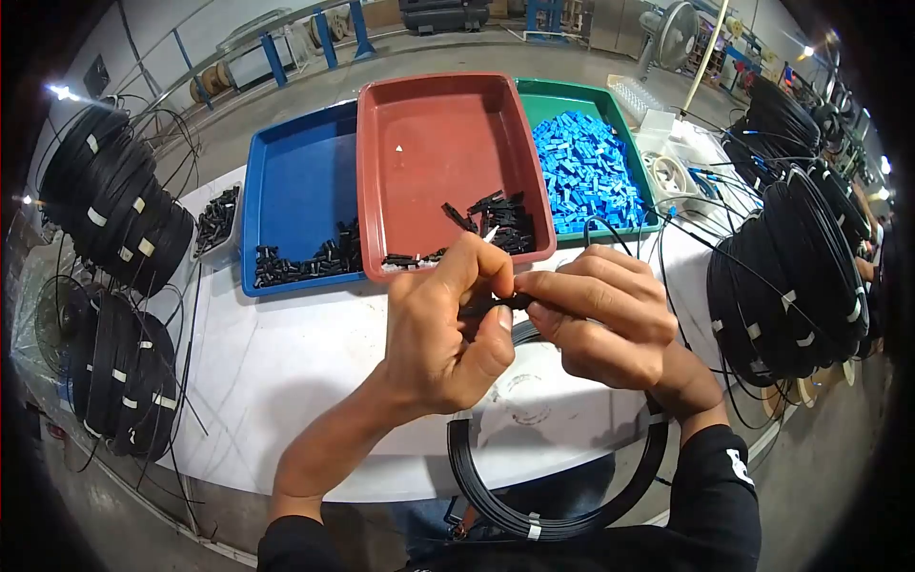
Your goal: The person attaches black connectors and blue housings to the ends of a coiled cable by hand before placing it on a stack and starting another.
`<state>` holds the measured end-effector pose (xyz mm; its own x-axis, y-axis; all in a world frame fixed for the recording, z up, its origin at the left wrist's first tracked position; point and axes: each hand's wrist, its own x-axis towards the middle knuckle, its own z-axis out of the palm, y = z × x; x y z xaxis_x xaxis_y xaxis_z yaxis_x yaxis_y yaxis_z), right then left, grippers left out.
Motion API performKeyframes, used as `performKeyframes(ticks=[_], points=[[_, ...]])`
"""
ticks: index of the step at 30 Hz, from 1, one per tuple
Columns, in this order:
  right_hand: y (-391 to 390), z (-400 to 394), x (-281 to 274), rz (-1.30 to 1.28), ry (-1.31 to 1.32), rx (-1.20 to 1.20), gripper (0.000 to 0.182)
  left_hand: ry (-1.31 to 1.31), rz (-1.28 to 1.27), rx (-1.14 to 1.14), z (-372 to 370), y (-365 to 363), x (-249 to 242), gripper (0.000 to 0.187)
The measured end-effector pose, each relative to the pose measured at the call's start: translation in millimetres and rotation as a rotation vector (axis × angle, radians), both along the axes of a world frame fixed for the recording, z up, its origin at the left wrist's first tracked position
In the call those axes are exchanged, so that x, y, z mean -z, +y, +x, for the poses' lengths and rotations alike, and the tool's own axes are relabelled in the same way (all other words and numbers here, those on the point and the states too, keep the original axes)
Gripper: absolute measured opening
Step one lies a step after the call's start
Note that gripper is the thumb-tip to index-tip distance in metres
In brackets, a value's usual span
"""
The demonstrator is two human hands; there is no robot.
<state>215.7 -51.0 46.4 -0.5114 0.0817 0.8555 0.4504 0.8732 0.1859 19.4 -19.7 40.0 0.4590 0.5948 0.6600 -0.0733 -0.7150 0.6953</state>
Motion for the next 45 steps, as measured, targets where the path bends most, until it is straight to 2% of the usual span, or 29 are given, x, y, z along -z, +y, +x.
performKeyframes(ticks=[2,4,5,7,11,13,14,16,17,19,20,21,23,24,25,28,30,32,34,35,36,39,40,42,43,44,45], points=[[-5.0,-2.2,2.3,-0.141,0.057,0.006,0.022,-0.003,-0.036,-0.001,-0.6,-1.9,0.5,0.012],[-12.0,-5.1,2.2,-0.434,0.177,-0.030,0.019,0.029,0.158,-0.082,-0.9,-1.1,3.0,0.013],[-14.5,-6.2,0.4,-0.433,0.178,-0.029,0.019,0.029,0.158,-0.069,-1.3,-0.4,3.7,0.015],[-18.4,-8.6,-2.5,-0.684,0.294,-0.060,0.018,0.039,0.195,-0.087,-2.0,0.2,4.4,0.016],[-24.5,-8.5,-0.7,-0.769,0.326,-0.064,0.024,0.028,0.364,-0.120,-0.6,1.8,5.2,0.017],[-27.1,-8.6,0.6,-0.934,0.400,-0.067,0.022,0.024,0.362,-0.121,0.8,0.4,6.1,0.017],[-27.2,-8.6,0.5,-0.934,0.400,-0.066,0.022,0.019,0.367,-0.124,1.4,0.6,6.1,0.016],[-27.7,-9.4,0.8,-0.728,0.298,-0.003,0.022,0.040,0.330,-0.104,0.1,0.9,6.8,0.016],[-27.4,-9.4,0.9,-0.731,0.297,-0.002,0.022,0.059,0.294,-0.084,0.2,1.1,7.2,0.015],[-24.8,-10.6,1.3,-0.453,0.182,0.074,0.027,0.047,0.311,-0.068,1.1,1.5,6.1,0.018],[-22.9,-11.0,1.7,-0.454,0.181,0.074,0.027,0.041,0.321,-0.059,1.5,2.2,6.5,0.019],[-20.5,-11.6,3.1,-0.349,0.158,0.067,0.026,0.035,0.330,-0.051,2.0,3.0,6.9,0.020],[-13.5,-13.7,10.8,-0.154,0.149,0.051,0.021,-0.040,0.335,-0.013,2.6,4.7,13.1,0.030],[-11.6,-14.1,11.6,-0.154,0.148,0.051,0.021,-0.066,0.337,-0.001,3.0,4.6,16.1,0.034],[-10.4,-14.4,12.1,-0.095,0.142,0.050,0.022,-0.118,0.197,0.009,3.2,0.9,20.0,0.050],[-7.5,-13.3,15.5,0.016,0.132,0.058,0.026,-0.162,0.165,-0.038,9.9,1.4,24.9,0.093],[-8.1,-14.3,16.1,0.040,0.129,0.039,0.026,-0.137,0.176,-0.056,9.9,-1.4,25.3,0.097],[-18.1,-12.8,11.9,-0.056,0.126,0.068,0.026,-0.122,0.184,-0.066,10.6,-2.2,26.9,0.099],[-23.5,-9.7,8.4,-0.462,0.179,0.045,0.027,-0.069,0.165,-0.087,9.7,0.0,29.7,0.098],[-22.4,-9.3,8.7,-0.644,0.289,-0.032,0.029,-0.028,0.124,-0.102,9.0,0.6,29.3,0.098],[-21.4,-7.8,2.4,-0.709,0.271,0.003,0.028,-0.001,0.107,-0.106,7.7,3.5,19.4,0.091],[6.3,-1.8,-0.4,-0.209,0.155,0.156,0.020,0.138,0.115,-0.157,1.8,15.6,-8.0,0.070],[18.6,1.4,3.3,-0.115,0.170,0.124,0.024,0.220,0.157,-0.197,-2.7,21.0,-14.1,0.060],[32.5,9.5,5.8,-0.042,0.099,0.105,0.021,0.470,0.216,-0.203,-19.6,26.3,-25.6,0.047],[37.3,11.3,7.5,-0.003,0.043,0.098,0.019,0.438,0.132,-0.138,-21.4,27.9,-25.2,0.038],[42.2,12.1,10.1,0.035,-0.013,0.089,0.018,0.433,0.136,-0.143,-23.8,30.3,-25.3,0.038],[47.1,11.3,15.1,0.062,-0.030,0.069,0.018,0.536,0.136,-0.101,-26.6,32.9,-24.9,0.036]])
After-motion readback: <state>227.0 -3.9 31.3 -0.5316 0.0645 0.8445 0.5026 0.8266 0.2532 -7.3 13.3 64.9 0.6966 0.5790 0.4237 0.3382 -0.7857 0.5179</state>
